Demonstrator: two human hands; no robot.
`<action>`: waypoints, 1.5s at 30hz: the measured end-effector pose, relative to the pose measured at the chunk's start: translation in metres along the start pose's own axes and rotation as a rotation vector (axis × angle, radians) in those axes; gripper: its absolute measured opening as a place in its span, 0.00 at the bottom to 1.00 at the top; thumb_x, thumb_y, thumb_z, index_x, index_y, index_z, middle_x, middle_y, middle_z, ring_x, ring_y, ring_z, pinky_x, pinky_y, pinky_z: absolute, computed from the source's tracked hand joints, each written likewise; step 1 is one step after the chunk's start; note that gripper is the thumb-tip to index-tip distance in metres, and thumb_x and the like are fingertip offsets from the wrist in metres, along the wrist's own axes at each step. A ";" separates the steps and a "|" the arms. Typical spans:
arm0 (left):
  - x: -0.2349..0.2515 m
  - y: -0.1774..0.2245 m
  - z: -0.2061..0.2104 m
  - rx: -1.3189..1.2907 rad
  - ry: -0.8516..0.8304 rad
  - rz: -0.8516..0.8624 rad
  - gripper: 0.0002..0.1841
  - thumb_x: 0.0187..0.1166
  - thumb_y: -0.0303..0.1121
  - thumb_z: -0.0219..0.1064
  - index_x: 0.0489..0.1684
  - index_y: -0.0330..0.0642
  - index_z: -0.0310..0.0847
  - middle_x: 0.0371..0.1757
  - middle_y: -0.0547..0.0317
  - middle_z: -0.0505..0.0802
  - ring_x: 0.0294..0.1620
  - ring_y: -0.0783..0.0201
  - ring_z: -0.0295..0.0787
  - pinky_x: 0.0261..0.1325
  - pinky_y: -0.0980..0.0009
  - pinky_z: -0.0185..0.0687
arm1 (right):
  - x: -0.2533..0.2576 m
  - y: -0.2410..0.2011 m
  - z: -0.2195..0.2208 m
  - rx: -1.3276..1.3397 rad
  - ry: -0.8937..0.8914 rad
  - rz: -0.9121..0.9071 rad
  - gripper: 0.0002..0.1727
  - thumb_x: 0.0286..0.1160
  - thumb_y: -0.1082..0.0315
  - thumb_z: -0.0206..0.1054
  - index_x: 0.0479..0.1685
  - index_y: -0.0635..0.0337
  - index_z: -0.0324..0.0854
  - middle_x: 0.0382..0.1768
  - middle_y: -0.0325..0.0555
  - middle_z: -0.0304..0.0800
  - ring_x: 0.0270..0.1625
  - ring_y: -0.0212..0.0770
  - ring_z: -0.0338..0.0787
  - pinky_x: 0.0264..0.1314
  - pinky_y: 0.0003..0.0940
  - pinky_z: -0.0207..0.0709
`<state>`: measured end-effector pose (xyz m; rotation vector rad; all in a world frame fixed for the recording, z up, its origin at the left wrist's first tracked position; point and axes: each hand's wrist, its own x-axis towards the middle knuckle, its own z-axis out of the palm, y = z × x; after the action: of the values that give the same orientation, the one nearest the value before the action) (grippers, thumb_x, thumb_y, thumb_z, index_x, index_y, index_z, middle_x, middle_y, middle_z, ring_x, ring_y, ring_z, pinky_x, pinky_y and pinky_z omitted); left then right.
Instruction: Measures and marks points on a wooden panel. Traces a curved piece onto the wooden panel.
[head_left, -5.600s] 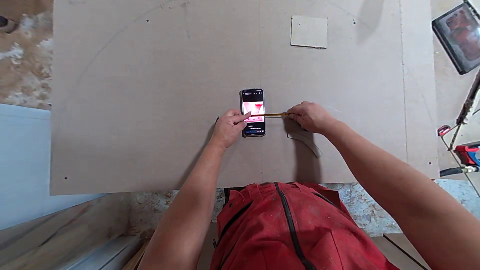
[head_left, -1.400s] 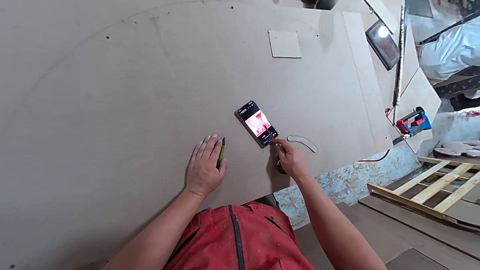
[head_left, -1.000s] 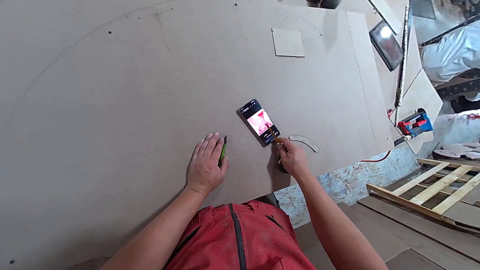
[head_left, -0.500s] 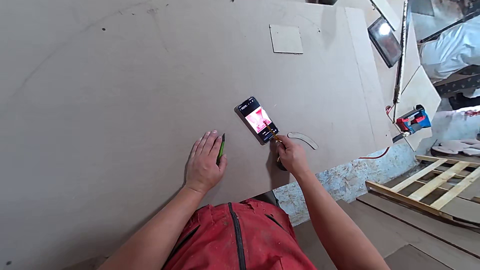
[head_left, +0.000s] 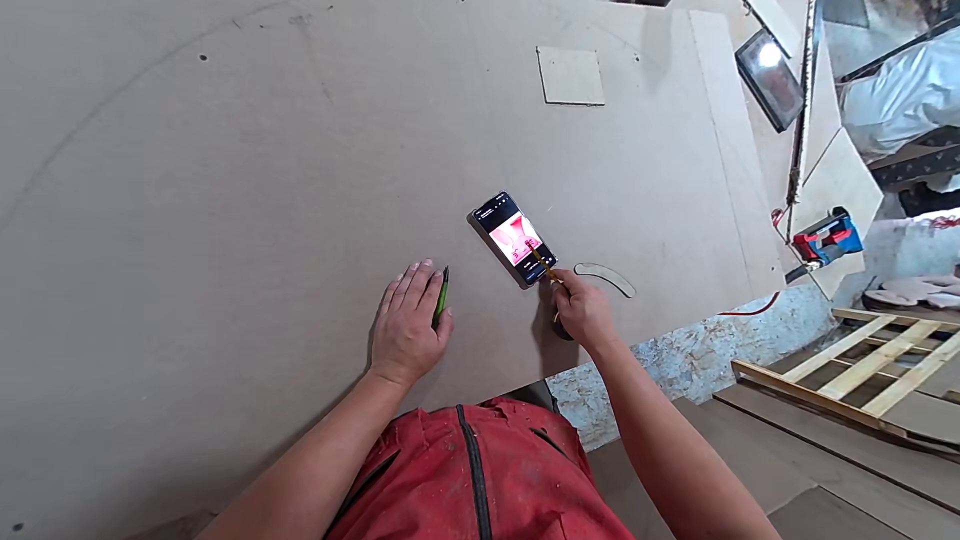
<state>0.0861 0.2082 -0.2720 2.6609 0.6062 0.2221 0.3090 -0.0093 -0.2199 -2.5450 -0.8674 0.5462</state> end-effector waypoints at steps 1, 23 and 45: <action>0.000 0.000 0.000 0.000 0.000 -0.001 0.32 0.84 0.49 0.51 0.87 0.43 0.69 0.92 0.54 0.67 0.94 0.52 0.54 0.94 0.49 0.49 | 0.000 0.000 0.000 0.002 0.002 -0.005 0.17 0.88 0.61 0.57 0.67 0.44 0.86 0.31 0.37 0.93 0.34 0.39 0.92 0.40 0.47 0.87; 0.000 0.000 -0.003 0.011 -0.014 -0.001 0.33 0.85 0.49 0.50 0.87 0.43 0.68 0.92 0.55 0.67 0.94 0.53 0.55 0.94 0.49 0.49 | 0.006 -0.003 0.000 0.014 0.008 0.020 0.14 0.90 0.56 0.56 0.49 0.48 0.88 0.28 0.36 0.91 0.32 0.38 0.91 0.37 0.46 0.85; 0.001 0.000 0.000 -0.017 0.016 -0.001 0.33 0.84 0.50 0.49 0.87 0.43 0.69 0.91 0.52 0.68 0.94 0.51 0.56 0.93 0.48 0.50 | 0.014 -0.009 -0.001 0.000 -0.032 0.036 0.16 0.92 0.55 0.55 0.48 0.51 0.88 0.29 0.38 0.91 0.35 0.40 0.92 0.42 0.48 0.85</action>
<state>0.0867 0.2083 -0.2715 2.6453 0.6077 0.2475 0.3151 0.0058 -0.2175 -2.5622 -0.8345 0.5999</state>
